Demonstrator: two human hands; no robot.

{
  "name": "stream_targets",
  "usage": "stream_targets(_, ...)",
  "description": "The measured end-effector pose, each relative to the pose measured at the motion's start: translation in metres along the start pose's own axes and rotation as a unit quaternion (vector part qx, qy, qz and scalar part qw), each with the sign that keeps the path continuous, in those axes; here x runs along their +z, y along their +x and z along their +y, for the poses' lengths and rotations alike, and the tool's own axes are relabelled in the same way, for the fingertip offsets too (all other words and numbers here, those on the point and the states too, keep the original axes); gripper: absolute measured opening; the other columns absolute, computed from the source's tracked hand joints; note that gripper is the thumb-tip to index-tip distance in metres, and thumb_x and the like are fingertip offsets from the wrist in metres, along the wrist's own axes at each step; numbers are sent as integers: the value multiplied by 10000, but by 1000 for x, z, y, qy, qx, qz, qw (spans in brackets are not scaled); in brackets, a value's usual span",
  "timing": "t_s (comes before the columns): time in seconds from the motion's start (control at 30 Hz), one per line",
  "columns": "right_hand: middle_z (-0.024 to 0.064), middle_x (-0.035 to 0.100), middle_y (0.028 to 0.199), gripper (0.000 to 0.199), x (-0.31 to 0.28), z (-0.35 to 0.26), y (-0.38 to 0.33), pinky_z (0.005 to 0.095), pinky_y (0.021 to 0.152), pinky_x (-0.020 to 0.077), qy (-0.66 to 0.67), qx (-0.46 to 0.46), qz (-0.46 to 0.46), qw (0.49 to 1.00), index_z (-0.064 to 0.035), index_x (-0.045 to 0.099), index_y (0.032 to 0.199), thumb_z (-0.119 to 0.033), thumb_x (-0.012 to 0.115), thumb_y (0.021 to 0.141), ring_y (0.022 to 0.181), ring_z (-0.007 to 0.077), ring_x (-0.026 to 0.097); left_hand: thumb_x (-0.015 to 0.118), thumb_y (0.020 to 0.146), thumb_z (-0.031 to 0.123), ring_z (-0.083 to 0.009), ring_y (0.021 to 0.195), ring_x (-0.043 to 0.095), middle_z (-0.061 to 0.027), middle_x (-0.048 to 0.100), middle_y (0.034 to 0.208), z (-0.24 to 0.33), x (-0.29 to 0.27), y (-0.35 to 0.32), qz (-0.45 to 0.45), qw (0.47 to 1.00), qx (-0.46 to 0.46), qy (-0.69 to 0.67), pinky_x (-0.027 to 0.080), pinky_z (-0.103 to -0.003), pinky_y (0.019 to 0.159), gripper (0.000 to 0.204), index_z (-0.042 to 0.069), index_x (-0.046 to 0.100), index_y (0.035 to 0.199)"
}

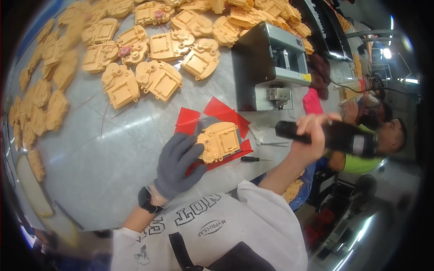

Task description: The person picks up plastic toy casings, places them onto a holding fixture, and drives screws into them using an electric screwdriver.

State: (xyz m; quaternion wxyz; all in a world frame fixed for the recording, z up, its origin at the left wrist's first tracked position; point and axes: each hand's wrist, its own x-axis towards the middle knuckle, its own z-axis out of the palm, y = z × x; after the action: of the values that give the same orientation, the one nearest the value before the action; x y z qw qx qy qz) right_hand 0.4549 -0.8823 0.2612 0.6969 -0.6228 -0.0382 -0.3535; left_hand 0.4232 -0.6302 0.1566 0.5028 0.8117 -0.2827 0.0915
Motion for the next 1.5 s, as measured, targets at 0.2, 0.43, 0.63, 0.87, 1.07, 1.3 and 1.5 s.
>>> stream_targets(0.2, 65, 527, 628, 464, 30, -28, -56, 350, 529, 458, 122, 3, -254, 959, -68, 337, 1068, 23, 610, 703, 499, 187, 537, 680, 584, 70, -361, 903, 515, -167, 525, 1037, -1, -2, 3, -2, 1000, 6, -16, 450, -421, 769, 488, 14, 531, 1046)
stream_targets(0.43, 77, 552, 711, 496, 47, -25, -78, 344, 523, 464, 98, 3, -301, 948, -69, 329, 1073, 61, 590, 673, 550, 199, 555, 692, 577, 82, -372, 955, 516, -170, 531, 1072, -1, -5, -4, -15, 1000, -3, -15, 445, -443, 817, 558, 19, 517, 1102)
stream_targets(0.63, 80, 547, 722, 506, 48, -25, -81, 354, 543, 463, 100, 23, -306, 947, -68, 313, 1084, 57, 596, 684, 563, 205, 562, 693, 564, 63, -383, 995, 522, -172, 538, 1100, -2, -6, -6, -24, 1000, -6, -14, 442, -455, 854, 599, 22, 507, 1132)
stream_targets(0.87, 77, 525, 691, 430, 66, -15, -91, 332, 538, 437, 59, 39, -252, 965, -71, 326, 1046, 32, 599, 730, 527, 188, 531, 687, 571, 55, -379, 999, 520, -168, 538, 1100, -2, -5, -5, -22, 999, -13, -27, 440, -453, 854, 582, 22, 515, 1125)
stream_targets(1.07, 82, 525, 692, 399, 73, -13, -82, 322, 520, 427, 53, 39, -320, 945, -79, 325, 1032, 3, 608, 763, 519, 184, 529, 689, 583, 58, -380, 1005, 518, -165, 540, 1101, -3, -6, -6, -26, 999, -18, -24, 437, -451, 859, 575, 25, 519, 1131)
stream_targets(1.3, 74, 525, 646, 461, 71, -10, -74, 302, 457, 425, 99, 49, -348, 931, -48, 368, 1029, 96, 622, 672, 496, 183, 526, 691, 595, 84, -377, 1006, 516, -169, 540, 1106, -3, -9, -3, -36, 998, -30, -38, 436, -451, 860, 584, 25, 513, 1147)
stream_targets(1.5, 70, 522, 641, 498, 73, -5, -71, 299, 454, 421, 113, 51, -362, 924, -54, 371, 1054, 109, 618, 655, 487, 183, 518, 694, 601, 108, -376, 999, 518, -170, 539, 1109, -5, -7, -6, -43, 998, -27, -23, 436, -452, 858, 593, 26, 505, 1158)
